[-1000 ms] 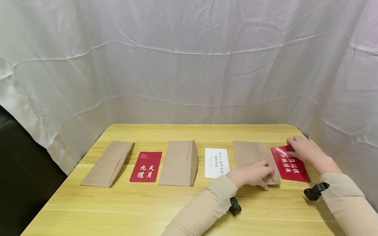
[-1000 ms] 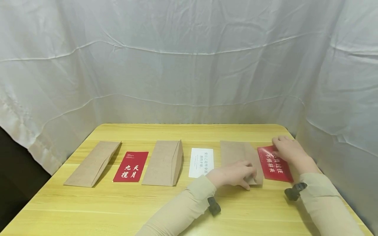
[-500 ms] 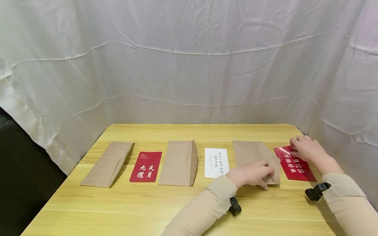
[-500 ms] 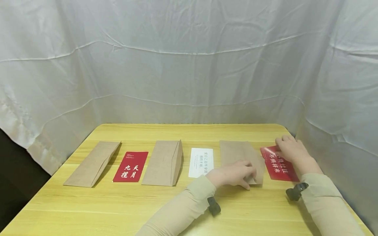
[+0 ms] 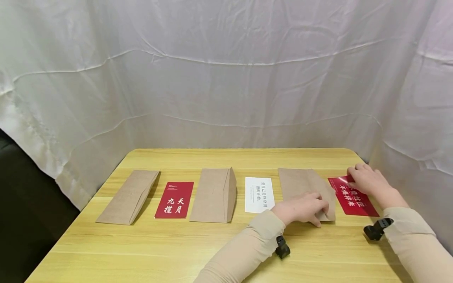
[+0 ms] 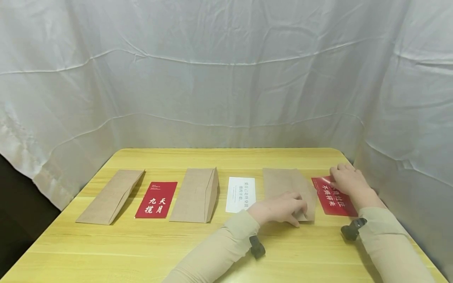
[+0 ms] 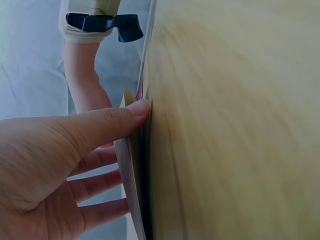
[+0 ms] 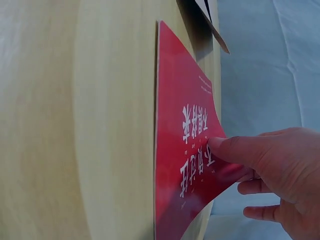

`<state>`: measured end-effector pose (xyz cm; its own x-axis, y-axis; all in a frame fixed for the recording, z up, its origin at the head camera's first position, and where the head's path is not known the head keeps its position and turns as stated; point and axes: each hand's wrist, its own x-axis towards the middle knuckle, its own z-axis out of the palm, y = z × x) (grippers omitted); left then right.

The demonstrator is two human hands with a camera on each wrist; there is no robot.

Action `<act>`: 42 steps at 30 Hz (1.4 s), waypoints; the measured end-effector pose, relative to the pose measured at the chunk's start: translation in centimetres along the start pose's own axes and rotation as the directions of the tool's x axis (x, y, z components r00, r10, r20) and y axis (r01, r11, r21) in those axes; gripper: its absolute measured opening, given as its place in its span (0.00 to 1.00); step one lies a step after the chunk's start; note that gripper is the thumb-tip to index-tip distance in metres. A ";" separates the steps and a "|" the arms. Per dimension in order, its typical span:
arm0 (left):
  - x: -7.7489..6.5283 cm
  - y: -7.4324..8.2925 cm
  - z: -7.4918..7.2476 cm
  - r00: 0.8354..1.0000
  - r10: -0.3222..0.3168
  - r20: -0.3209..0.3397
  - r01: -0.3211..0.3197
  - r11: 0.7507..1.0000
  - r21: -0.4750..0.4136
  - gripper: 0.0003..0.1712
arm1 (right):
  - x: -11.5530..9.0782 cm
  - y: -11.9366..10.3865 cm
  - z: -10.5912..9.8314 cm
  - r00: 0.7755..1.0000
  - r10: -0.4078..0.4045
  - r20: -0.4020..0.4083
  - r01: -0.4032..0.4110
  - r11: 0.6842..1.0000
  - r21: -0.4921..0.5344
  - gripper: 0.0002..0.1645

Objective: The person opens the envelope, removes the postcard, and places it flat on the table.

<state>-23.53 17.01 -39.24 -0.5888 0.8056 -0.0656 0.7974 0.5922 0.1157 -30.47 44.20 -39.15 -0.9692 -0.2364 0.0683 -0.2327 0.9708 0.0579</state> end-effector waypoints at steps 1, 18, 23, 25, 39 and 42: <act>0.0 0.1 0.0 1.000 -0.003 0.005 0.003 1.000 0.001 0.20 | 0.0 -0.1 0.0 1.000 0.007 0.007 -0.007 1.000 0.004 0.20; 0.4 1.1 -0.2 0.997 -0.061 0.052 0.060 0.998 0.002 0.18 | -0.3 -0.3 -0.3 0.995 0.052 0.087 -0.058 0.996 0.070 0.22; 0.6 1.4 0.1 0.995 -0.073 0.063 0.072 0.997 0.017 0.18 | -0.3 -0.1 -0.2 0.995 0.045 0.088 -0.051 0.996 0.075 0.22; 0.7 1.4 0.3 0.995 -0.070 0.071 0.070 0.998 0.007 0.19 | -0.2 0.0 -0.1 0.995 0.044 0.086 -0.050 0.996 0.073 0.21; -0.3 0.6 0.3 0.987 0.040 0.157 -0.048 0.998 0.043 0.27 | -0.4 -0.1 -0.1 0.994 0.059 0.087 -0.067 0.994 0.085 0.23; -0.6 0.4 0.2 0.981 0.085 0.172 -0.097 0.993 0.061 0.30 | -0.5 0.1 0.0 0.994 0.064 0.094 -0.073 0.993 0.089 0.23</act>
<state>-22.84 16.79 -39.35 -0.4874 0.8436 -0.2253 0.8571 0.5116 0.0613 -30.01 44.41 -39.15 -0.9854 -0.1687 -0.0216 -0.1679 0.9851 -0.0365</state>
